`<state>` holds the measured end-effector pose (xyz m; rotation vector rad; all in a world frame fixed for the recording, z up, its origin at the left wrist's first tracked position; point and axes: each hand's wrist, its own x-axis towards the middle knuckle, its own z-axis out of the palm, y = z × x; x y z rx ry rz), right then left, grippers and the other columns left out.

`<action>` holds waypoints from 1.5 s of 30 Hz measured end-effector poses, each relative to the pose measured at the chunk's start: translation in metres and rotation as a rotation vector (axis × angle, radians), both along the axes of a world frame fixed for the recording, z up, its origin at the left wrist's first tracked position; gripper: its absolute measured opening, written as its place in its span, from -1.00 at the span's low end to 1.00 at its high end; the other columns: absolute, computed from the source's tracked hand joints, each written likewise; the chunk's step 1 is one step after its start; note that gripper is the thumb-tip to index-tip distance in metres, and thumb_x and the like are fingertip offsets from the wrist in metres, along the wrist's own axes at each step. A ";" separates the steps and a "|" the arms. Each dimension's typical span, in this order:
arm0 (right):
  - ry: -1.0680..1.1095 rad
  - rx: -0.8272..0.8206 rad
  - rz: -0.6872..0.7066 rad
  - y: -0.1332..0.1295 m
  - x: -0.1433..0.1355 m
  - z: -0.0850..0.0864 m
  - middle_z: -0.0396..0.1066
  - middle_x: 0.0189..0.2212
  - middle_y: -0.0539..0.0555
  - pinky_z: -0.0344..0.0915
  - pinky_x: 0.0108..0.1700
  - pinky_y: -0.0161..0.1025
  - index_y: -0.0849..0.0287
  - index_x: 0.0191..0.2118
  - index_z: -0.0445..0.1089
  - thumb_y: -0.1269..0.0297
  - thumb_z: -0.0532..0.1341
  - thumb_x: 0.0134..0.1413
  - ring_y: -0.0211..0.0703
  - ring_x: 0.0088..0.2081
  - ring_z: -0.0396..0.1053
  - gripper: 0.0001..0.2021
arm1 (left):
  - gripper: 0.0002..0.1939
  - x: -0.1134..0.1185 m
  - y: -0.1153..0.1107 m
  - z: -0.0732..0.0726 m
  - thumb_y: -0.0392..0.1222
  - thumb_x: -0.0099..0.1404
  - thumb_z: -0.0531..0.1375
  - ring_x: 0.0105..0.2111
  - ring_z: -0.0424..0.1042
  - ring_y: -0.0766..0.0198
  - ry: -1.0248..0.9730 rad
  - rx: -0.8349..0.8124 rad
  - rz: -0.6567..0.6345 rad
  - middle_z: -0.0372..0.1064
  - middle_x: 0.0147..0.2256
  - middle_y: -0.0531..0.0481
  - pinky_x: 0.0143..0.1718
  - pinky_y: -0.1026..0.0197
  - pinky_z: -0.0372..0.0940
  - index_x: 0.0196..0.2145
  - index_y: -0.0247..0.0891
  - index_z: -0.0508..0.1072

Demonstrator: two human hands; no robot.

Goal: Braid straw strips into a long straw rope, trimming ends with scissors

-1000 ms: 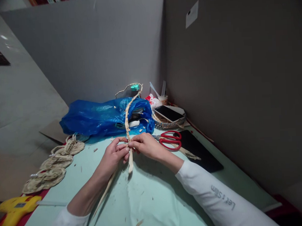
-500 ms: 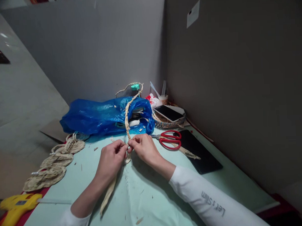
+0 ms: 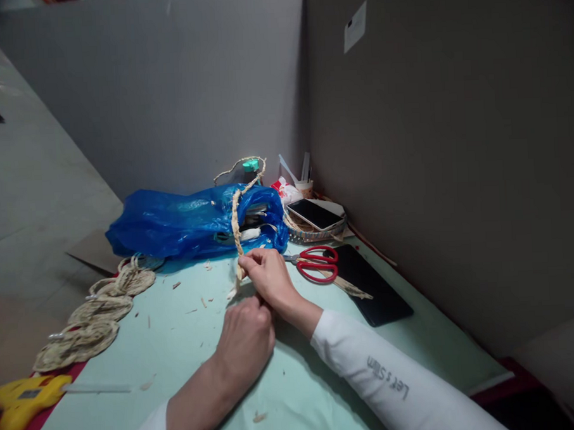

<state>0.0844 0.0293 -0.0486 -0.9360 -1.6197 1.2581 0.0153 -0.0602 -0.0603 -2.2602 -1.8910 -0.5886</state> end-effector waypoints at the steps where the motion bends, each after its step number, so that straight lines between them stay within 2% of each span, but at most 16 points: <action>1: 0.040 -0.009 0.002 0.003 0.001 0.000 0.33 -0.62 -0.02 0.07 -0.45 -0.36 0.24 -0.57 0.37 0.23 0.19 -0.01 -0.32 -0.54 0.17 -0.77 | -0.77 -0.002 0.000 -0.001 -0.49 0.15 0.08 -0.44 0.45 0.16 -0.026 0.011 -0.028 0.45 -0.45 -0.14 -0.44 0.19 0.25 -0.44 -0.34 0.51; 6: 0.140 -0.107 0.099 0.015 0.009 -0.007 0.31 -0.62 -0.03 0.01 -0.50 -0.35 0.24 -0.55 0.37 0.18 0.23 -0.04 -0.35 -0.59 0.10 -0.77 | -0.74 -0.020 -0.002 0.011 -0.33 0.31 0.07 -0.52 0.37 0.31 -0.318 0.140 -0.202 0.40 -0.53 -0.01 -0.42 0.26 0.21 -0.48 -0.28 0.48; 8: 0.123 -0.098 0.126 0.015 0.011 -0.008 0.33 -0.62 -0.03 -0.03 -0.51 -0.34 0.25 -0.55 0.38 0.18 0.22 -0.04 -0.36 -0.60 0.06 -0.76 | -0.74 -0.028 -0.001 0.020 -0.28 0.32 0.08 -0.54 0.32 0.33 -0.423 0.245 -0.119 0.37 -0.55 0.02 -0.43 0.26 0.18 -0.48 -0.27 0.48; 10: 0.085 -0.070 0.150 0.013 0.011 -0.007 0.30 -0.65 -0.04 -0.07 -0.51 -0.34 0.25 -0.56 0.40 0.19 0.21 -0.03 -0.37 -0.61 0.02 -0.75 | -0.80 -0.037 0.004 0.027 -0.22 0.30 0.11 -0.45 0.35 0.29 -0.508 0.315 0.026 0.43 -0.45 -0.02 -0.35 0.22 0.20 -0.41 -0.26 0.50; 11: 0.070 -0.058 0.163 0.011 0.011 -0.007 0.29 -0.66 -0.04 -0.07 -0.51 -0.34 0.26 -0.57 0.40 0.18 0.21 -0.02 -0.36 -0.61 0.01 -0.74 | -0.83 -0.041 0.007 0.029 -0.19 0.28 0.13 -0.39 0.36 0.25 -0.566 0.281 0.073 0.46 -0.38 -0.05 -0.29 0.20 0.22 -0.37 -0.26 0.50; 13: 0.055 -0.045 0.186 0.008 0.010 -0.005 0.28 -0.66 -0.04 -0.06 -0.50 -0.34 0.26 -0.58 0.40 0.17 0.22 -0.03 -0.36 -0.59 0.03 -0.74 | -0.84 -0.050 0.015 0.029 -0.13 0.21 0.20 -0.36 0.40 0.22 -0.762 0.082 0.102 0.49 -0.33 -0.06 -0.29 0.19 0.25 -0.31 -0.25 0.49; 16: 0.029 -0.069 0.239 0.005 0.010 -0.002 0.25 -0.67 -0.06 -0.09 -0.51 -0.33 0.26 -0.57 0.38 0.15 0.23 -0.03 -0.37 -0.59 0.03 -0.73 | -0.82 -0.059 0.023 0.026 -0.17 0.10 0.24 -0.43 0.42 0.23 -1.058 -0.177 0.054 0.47 -0.46 -0.01 -0.36 0.22 0.25 -0.30 -0.25 0.45; 20: -0.039 -0.083 0.280 0.003 0.013 0.003 0.07 -0.73 -0.13 -0.18 -0.55 -0.32 0.24 -0.59 0.33 0.14 0.21 0.00 -0.39 -0.63 -0.07 -0.70 | -0.86 -0.066 0.025 0.027 -0.24 0.00 0.26 -0.51 0.32 0.32 -1.186 -0.206 0.059 0.39 -0.53 0.04 -0.43 0.27 0.18 -0.41 -0.28 0.45; 28: -0.017 -0.063 0.301 0.003 0.013 0.002 0.09 -0.71 -0.12 -0.16 -0.53 -0.33 0.24 -0.60 0.33 0.14 0.20 0.01 -0.38 -0.62 -0.07 -0.70 | -0.80 -0.067 0.023 0.034 -0.20 0.00 0.29 -0.55 0.25 0.37 -1.293 -0.319 0.001 0.31 -0.57 0.08 -0.47 0.30 0.11 -0.38 -0.32 0.45; 31: -0.046 -0.012 0.265 0.004 0.012 -0.001 0.19 -0.69 -0.08 -0.11 -0.51 -0.34 0.27 -0.58 0.40 0.17 0.19 0.02 -0.38 -0.60 -0.03 -0.70 | -0.81 -0.067 0.024 0.033 -0.21 -0.01 0.30 -0.55 0.24 0.38 -1.273 -0.288 0.038 0.35 -0.58 0.06 -0.46 0.30 0.11 -0.40 -0.33 0.45; 35: -0.121 0.050 0.131 0.003 0.010 -0.003 0.29 -0.64 -0.04 -0.04 -0.49 -0.34 0.28 -0.54 0.46 0.19 0.16 0.03 -0.33 -0.55 0.09 -0.71 | -0.86 -0.061 0.021 0.030 -0.19 0.03 0.28 -0.54 0.28 0.34 -1.181 -0.234 0.102 0.41 -0.54 0.00 -0.44 0.27 0.16 -0.49 -0.32 0.45; 37: -0.136 0.061 0.075 0.000 0.008 -0.004 0.25 -0.66 -0.05 -0.02 -0.49 -0.34 0.26 -0.56 0.44 0.19 0.16 0.01 -0.31 -0.55 0.11 -0.72 | -0.88 -0.052 0.018 0.024 -0.20 0.11 0.23 -0.52 0.30 0.31 -0.993 -0.120 0.133 0.39 -0.55 0.02 -0.42 0.25 0.18 -0.51 -0.29 0.45; 40: -0.093 0.052 0.048 -0.005 0.004 -0.007 0.23 -0.67 -0.05 0.00 -0.49 -0.34 0.26 -0.58 0.41 0.18 0.16 -0.02 -0.31 -0.55 0.11 -0.72 | -0.83 -0.035 0.012 0.014 -0.35 0.22 0.09 -0.44 0.33 0.25 -0.483 0.142 0.168 0.38 -0.48 -0.01 -0.35 0.20 0.20 -0.48 -0.27 0.45; 42: -0.038 0.029 0.045 -0.007 0.002 -0.010 0.24 -0.66 -0.05 0.00 -0.49 -0.34 0.26 -0.57 0.41 0.18 0.15 -0.02 -0.30 -0.55 0.11 -0.72 | -0.77 -0.025 0.010 0.007 -0.46 0.22 0.04 -0.37 0.36 0.18 -0.207 0.218 0.132 0.40 -0.43 -0.08 -0.29 0.15 0.23 -0.40 -0.29 0.47; 44: 0.004 0.004 0.046 -0.005 0.001 -0.014 0.24 -0.65 -0.04 0.01 -0.49 -0.34 0.27 -0.58 0.39 0.17 0.16 -0.03 -0.30 -0.54 0.11 -0.72 | -0.73 -0.020 0.010 0.004 -0.50 0.21 0.02 -0.33 0.38 0.13 -0.086 0.234 0.082 0.42 -0.39 -0.13 -0.25 0.11 0.25 -0.36 -0.31 0.48; 45: 0.018 -0.008 0.048 -0.002 0.001 -0.015 0.25 -0.64 -0.04 0.02 -0.48 -0.34 0.27 -0.58 0.38 0.16 0.17 -0.04 -0.30 -0.53 0.12 -0.72 | -0.73 -0.019 0.010 0.004 -0.50 0.22 0.02 -0.32 0.39 0.13 -0.094 0.228 0.053 0.44 -0.38 -0.13 -0.24 0.12 0.26 -0.34 -0.31 0.49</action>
